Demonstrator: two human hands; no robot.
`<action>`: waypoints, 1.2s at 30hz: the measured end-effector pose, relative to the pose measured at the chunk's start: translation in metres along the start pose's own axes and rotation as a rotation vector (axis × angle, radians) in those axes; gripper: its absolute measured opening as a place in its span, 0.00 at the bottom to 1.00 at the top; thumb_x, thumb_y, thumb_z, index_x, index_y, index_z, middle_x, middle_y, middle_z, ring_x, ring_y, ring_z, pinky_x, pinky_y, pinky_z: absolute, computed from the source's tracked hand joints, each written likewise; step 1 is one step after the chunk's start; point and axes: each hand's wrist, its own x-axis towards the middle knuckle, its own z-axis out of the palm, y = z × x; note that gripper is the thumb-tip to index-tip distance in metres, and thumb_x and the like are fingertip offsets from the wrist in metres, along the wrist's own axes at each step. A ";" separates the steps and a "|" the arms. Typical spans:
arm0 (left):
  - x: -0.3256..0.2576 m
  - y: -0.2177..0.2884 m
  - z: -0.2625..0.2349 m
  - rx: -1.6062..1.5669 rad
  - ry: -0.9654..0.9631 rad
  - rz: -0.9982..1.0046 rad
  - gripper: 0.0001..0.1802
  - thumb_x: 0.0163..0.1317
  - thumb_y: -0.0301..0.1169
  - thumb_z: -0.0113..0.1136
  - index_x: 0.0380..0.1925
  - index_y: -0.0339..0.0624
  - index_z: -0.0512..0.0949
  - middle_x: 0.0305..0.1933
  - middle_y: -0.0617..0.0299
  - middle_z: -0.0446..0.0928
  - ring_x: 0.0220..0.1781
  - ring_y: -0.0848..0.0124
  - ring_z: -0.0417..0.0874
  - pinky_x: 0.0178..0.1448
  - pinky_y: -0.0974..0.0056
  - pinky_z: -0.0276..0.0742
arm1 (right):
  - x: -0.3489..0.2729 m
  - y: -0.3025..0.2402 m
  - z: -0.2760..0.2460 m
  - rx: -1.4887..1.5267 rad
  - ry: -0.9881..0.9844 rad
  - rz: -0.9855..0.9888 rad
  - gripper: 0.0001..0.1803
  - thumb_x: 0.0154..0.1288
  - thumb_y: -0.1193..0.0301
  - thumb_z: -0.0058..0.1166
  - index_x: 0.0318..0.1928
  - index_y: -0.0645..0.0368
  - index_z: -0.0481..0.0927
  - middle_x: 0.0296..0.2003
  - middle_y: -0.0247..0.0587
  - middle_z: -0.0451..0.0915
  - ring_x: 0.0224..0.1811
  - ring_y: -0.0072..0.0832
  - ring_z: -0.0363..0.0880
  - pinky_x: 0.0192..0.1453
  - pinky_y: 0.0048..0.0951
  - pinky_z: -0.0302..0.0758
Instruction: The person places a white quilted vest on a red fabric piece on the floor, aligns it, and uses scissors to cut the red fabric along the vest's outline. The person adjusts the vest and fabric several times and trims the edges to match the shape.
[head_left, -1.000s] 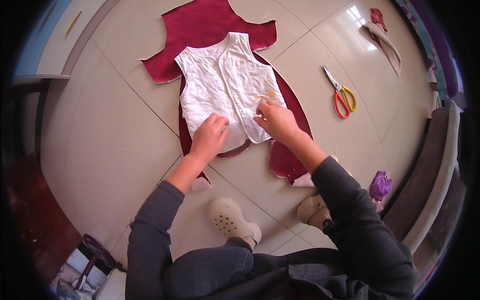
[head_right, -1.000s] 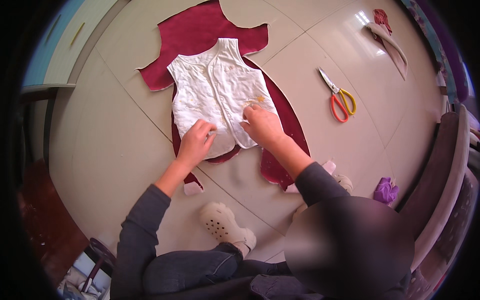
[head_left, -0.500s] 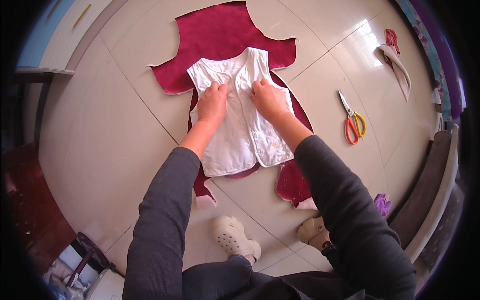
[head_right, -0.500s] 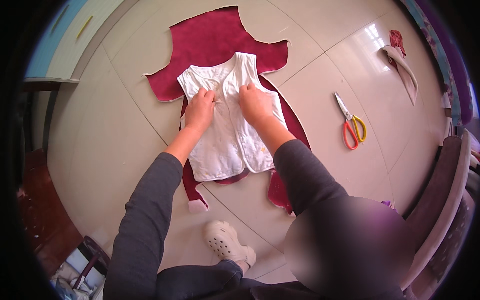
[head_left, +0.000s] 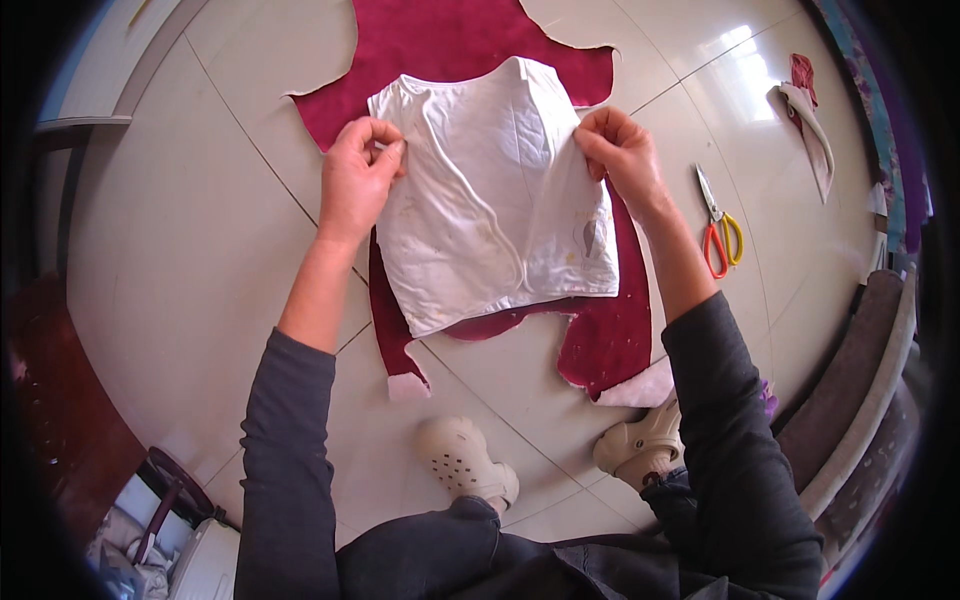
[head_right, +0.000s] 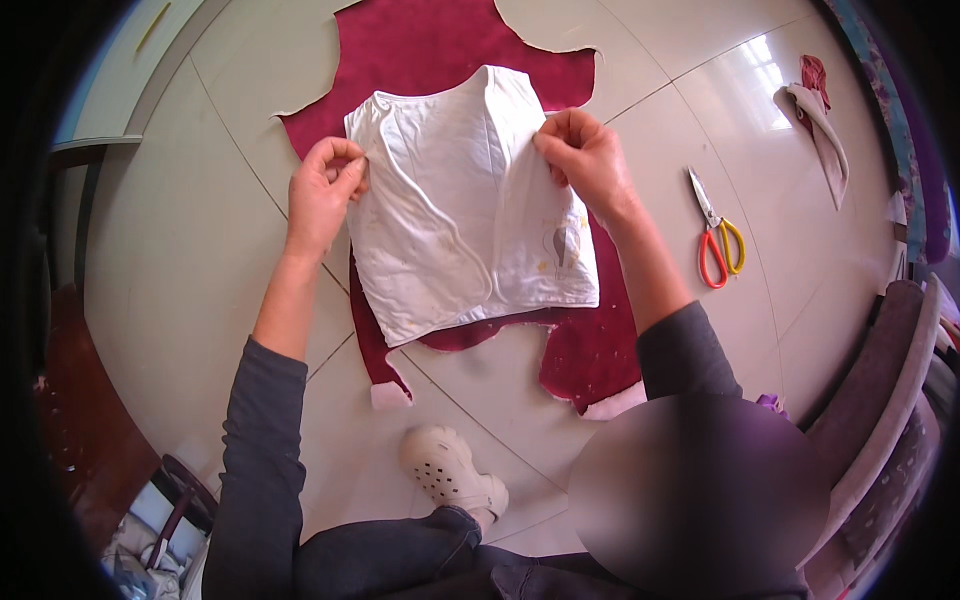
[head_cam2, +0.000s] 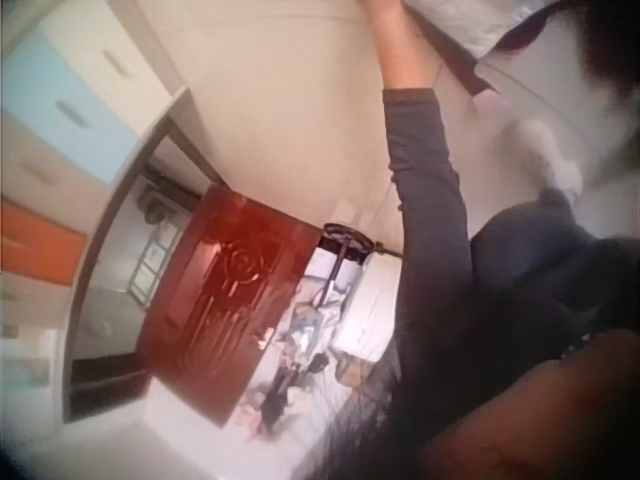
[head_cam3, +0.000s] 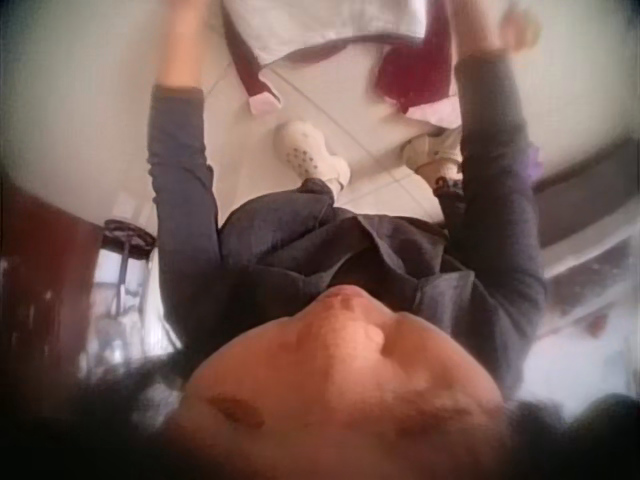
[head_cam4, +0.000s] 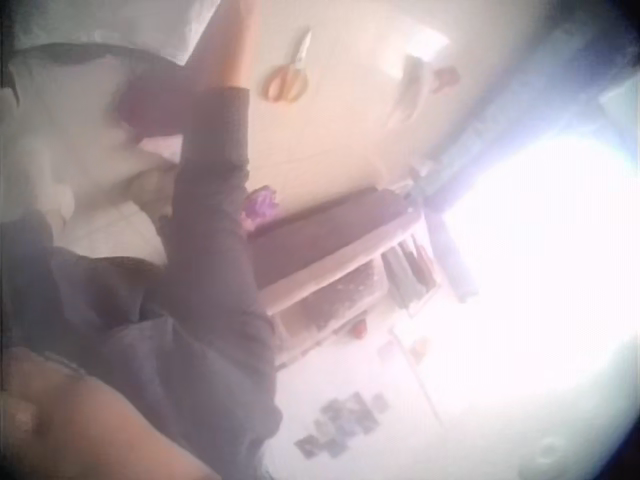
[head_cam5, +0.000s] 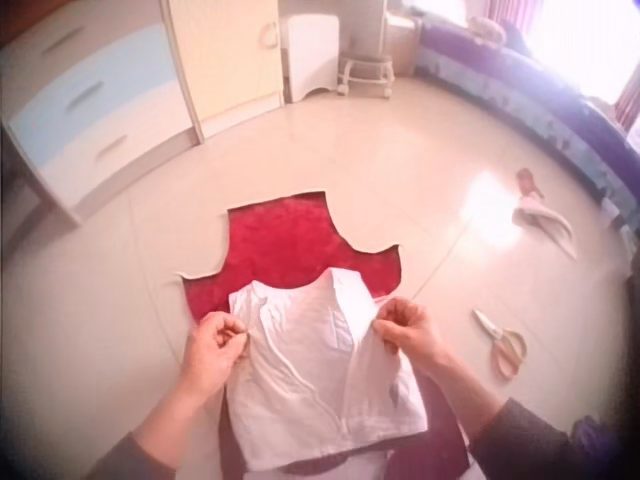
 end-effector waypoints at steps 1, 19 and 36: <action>0.006 0.003 0.001 0.032 0.018 -0.030 0.02 0.60 0.21 0.57 0.32 0.35 0.74 0.37 0.63 0.72 0.27 0.78 0.80 0.31 0.72 0.76 | 0.004 -0.005 0.000 0.002 0.020 0.021 0.03 0.62 0.74 0.54 0.34 0.61 0.77 0.23 0.28 0.75 0.21 0.14 0.72 0.26 0.19 0.69; -0.149 -0.022 0.028 0.838 -0.281 0.599 0.18 0.51 0.26 0.60 0.44 0.40 0.74 0.45 0.58 0.72 0.49 0.61 0.75 0.57 0.57 0.70 | -0.136 0.040 0.003 -1.075 -0.237 -0.640 0.20 0.48 0.75 0.59 0.45 0.59 0.75 0.49 0.42 0.73 0.55 0.41 0.72 0.62 0.39 0.68; -0.188 -0.073 0.000 0.539 -0.051 0.204 0.21 0.51 0.17 0.59 0.46 0.41 0.73 0.46 0.58 0.72 0.47 0.59 0.77 0.50 0.58 0.76 | -0.142 0.077 -0.016 -1.241 -0.244 -0.515 0.14 0.50 0.77 0.53 0.41 0.58 0.76 0.45 0.39 0.74 0.53 0.38 0.73 0.60 0.36 0.70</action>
